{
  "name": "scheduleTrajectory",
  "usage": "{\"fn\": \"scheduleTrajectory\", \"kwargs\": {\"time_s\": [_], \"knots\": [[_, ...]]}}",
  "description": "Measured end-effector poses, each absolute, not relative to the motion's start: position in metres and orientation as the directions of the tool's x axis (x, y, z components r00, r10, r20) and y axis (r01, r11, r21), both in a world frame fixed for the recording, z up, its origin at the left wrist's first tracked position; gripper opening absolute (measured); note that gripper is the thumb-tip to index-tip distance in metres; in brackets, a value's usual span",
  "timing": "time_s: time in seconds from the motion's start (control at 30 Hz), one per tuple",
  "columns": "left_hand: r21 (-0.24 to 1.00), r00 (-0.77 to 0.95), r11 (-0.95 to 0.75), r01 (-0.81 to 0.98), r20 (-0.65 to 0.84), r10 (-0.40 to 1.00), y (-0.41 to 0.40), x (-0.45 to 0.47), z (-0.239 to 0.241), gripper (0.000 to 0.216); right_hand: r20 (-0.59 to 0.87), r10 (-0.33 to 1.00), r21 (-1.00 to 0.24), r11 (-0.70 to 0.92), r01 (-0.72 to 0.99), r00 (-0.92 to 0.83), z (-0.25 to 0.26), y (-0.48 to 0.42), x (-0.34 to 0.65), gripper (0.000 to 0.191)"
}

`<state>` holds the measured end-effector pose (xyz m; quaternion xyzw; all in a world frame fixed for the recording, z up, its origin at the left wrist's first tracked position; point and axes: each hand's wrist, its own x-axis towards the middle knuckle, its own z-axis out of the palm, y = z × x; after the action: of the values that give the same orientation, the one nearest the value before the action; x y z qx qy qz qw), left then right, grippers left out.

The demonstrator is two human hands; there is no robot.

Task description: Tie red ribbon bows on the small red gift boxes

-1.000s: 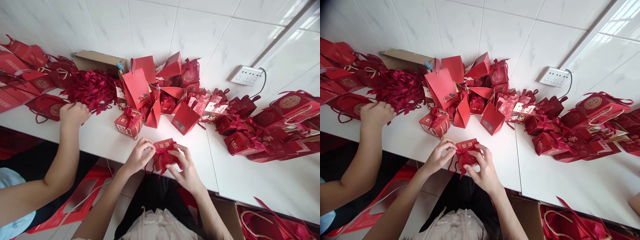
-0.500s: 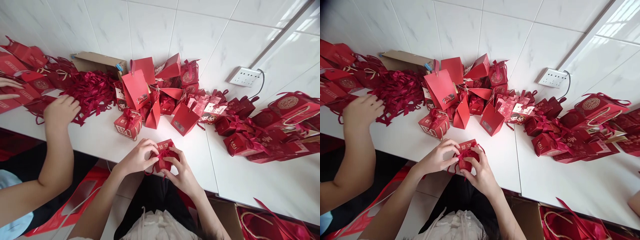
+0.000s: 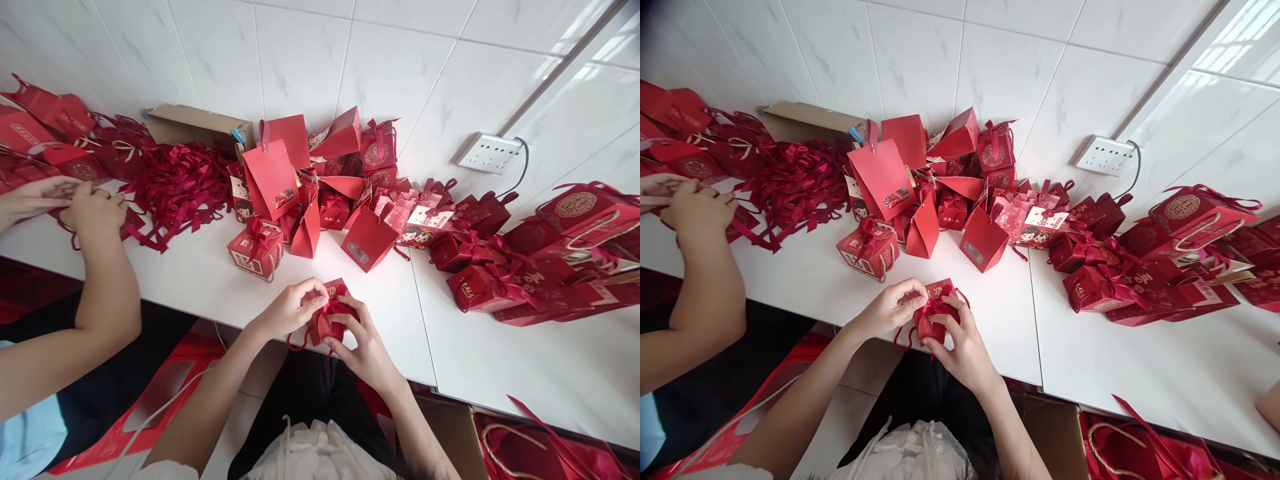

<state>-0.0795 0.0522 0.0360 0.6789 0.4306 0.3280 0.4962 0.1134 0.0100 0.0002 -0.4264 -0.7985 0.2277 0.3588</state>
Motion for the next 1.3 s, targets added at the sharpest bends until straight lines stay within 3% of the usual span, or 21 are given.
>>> {"fn": "scheduleTrajectory", "kwargs": {"time_s": [0.1,0.4,0.5,0.67,0.93,1.3], "knots": [[0.984,0.484,-0.032,0.178,-0.059,0.873,0.055,-0.078,0.035,0.022,0.371,0.848,-0.671,0.526,0.523,-0.378,-0.001,0.01,0.114,0.024],[0.99,0.531,0.133,-0.045,-0.089,0.843,0.061,-0.085,0.025,0.027,0.369,0.838,-0.666,0.54,0.515,-0.401,0.0,0.011,0.113,0.023],[0.995,0.482,0.098,0.023,-0.097,0.871,0.059,-0.086,0.023,0.023,0.367,0.837,-0.667,0.541,0.513,-0.406,-0.001,0.011,0.113,0.023],[0.974,0.252,-0.04,0.224,-0.018,0.967,0.049,-0.084,0.024,0.018,0.371,0.835,-0.664,0.544,0.512,-0.407,-0.001,0.01,0.113,0.024],[0.974,0.458,0.076,0.211,-0.167,0.873,0.046,-0.087,0.028,0.017,0.376,0.833,-0.657,0.549,0.517,-0.406,-0.001,0.011,0.114,0.025],[0.988,0.477,0.112,0.103,-0.148,0.866,0.054,-0.09,0.025,0.019,0.381,0.827,-0.648,0.558,0.519,-0.413,-0.002,0.011,0.114,0.024]]}}
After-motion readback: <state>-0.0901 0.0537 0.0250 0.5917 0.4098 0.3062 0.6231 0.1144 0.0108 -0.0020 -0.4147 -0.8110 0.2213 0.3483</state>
